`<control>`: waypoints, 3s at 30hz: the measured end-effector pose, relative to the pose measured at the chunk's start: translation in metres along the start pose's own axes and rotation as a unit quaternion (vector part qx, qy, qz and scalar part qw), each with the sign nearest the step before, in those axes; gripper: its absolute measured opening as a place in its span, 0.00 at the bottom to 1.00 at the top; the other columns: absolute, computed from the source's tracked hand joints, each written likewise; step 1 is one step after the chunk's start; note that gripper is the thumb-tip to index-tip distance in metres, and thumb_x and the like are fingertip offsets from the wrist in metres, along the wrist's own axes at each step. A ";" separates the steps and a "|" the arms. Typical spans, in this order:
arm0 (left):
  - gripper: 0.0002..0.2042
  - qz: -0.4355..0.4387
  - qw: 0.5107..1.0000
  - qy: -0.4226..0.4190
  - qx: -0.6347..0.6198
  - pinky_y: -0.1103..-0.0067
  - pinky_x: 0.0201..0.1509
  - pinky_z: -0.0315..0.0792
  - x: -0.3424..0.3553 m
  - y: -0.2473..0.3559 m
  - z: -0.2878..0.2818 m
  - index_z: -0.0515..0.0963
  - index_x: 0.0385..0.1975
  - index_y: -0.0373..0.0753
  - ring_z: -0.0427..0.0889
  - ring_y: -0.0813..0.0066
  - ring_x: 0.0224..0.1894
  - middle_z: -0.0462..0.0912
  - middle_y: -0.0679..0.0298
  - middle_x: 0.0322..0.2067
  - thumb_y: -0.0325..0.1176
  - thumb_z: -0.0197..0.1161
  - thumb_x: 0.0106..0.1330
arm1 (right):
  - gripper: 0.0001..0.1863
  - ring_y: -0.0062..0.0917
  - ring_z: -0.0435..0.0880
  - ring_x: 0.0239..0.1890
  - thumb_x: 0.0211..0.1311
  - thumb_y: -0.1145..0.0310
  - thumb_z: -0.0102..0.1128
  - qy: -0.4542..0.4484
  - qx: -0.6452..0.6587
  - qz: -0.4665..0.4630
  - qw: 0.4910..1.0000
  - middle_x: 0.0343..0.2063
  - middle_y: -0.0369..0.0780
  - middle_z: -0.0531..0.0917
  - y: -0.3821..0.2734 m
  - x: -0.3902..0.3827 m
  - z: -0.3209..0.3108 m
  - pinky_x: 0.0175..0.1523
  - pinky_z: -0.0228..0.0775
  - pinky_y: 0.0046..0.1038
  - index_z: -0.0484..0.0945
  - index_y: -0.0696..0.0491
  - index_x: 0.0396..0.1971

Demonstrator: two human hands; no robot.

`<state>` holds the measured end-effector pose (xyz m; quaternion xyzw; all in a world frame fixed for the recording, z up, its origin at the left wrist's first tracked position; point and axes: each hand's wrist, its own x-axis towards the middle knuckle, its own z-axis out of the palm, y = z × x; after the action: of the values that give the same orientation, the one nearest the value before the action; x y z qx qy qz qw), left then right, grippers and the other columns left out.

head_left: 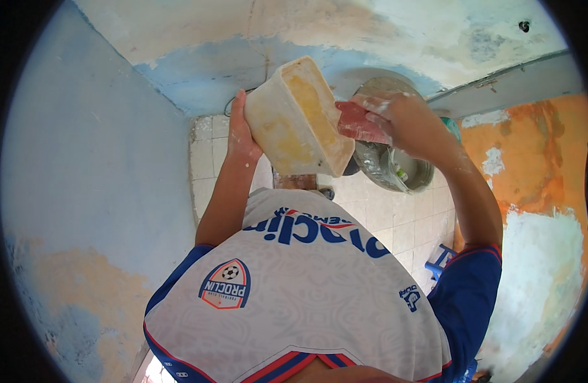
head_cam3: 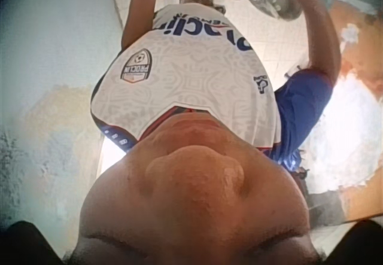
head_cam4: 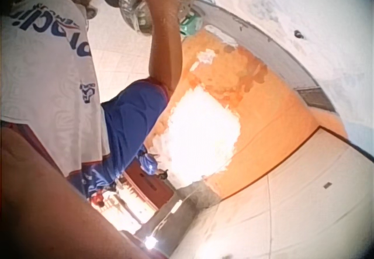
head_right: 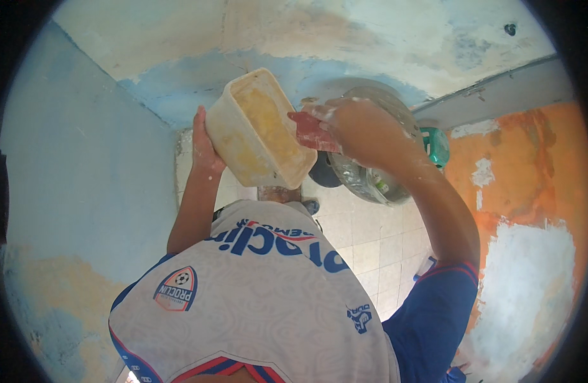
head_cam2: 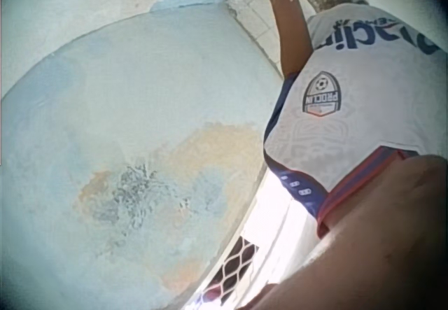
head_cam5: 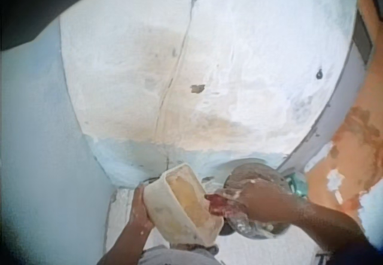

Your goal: The person applies a plaster-like compound to a wall using a red spreader tool, scooping material from a plastic container.

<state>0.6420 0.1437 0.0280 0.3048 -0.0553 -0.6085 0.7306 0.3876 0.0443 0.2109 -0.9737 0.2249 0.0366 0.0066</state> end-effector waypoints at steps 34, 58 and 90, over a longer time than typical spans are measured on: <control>0.36 0.253 0.967 -0.004 -0.041 0.58 0.68 0.71 0.022 -0.125 0.085 0.64 0.66 0.38 0.73 0.54 0.65 0.73 0.53 0.62 0.62 0.53 0.72 | 0.25 0.32 0.86 0.46 0.60 0.71 0.63 0.174 -0.030 -0.199 0.964 0.41 0.38 0.86 0.111 -0.061 -0.007 0.44 0.84 0.31 0.77 0.56 0.60; 0.40 0.371 0.926 0.048 -0.052 0.58 0.73 0.65 0.012 -0.211 0.136 0.60 0.68 0.44 0.67 0.54 0.70 0.68 0.55 0.67 0.72 0.48 0.69 | 0.25 0.30 0.90 0.43 0.59 0.69 0.65 0.152 -0.036 -0.335 0.929 0.40 0.41 0.88 0.161 -0.066 0.035 0.41 0.85 0.27 0.79 0.59 0.58; 0.44 0.372 0.920 0.011 -0.123 0.59 0.73 0.64 -0.026 -0.059 0.032 0.62 0.70 0.40 0.67 0.55 0.70 0.69 0.55 0.68 0.74 0.37 0.70 | 0.18 0.48 0.87 0.43 0.66 0.74 0.61 0.252 0.362 -0.144 0.886 0.41 0.52 0.87 -0.005 0.029 0.031 0.48 0.80 0.41 0.79 0.57 0.56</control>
<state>0.5704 0.1510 0.0314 0.1766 -0.0815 -0.2917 0.9365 0.4133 0.0370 0.1780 -0.9017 0.0738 -0.2956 0.3068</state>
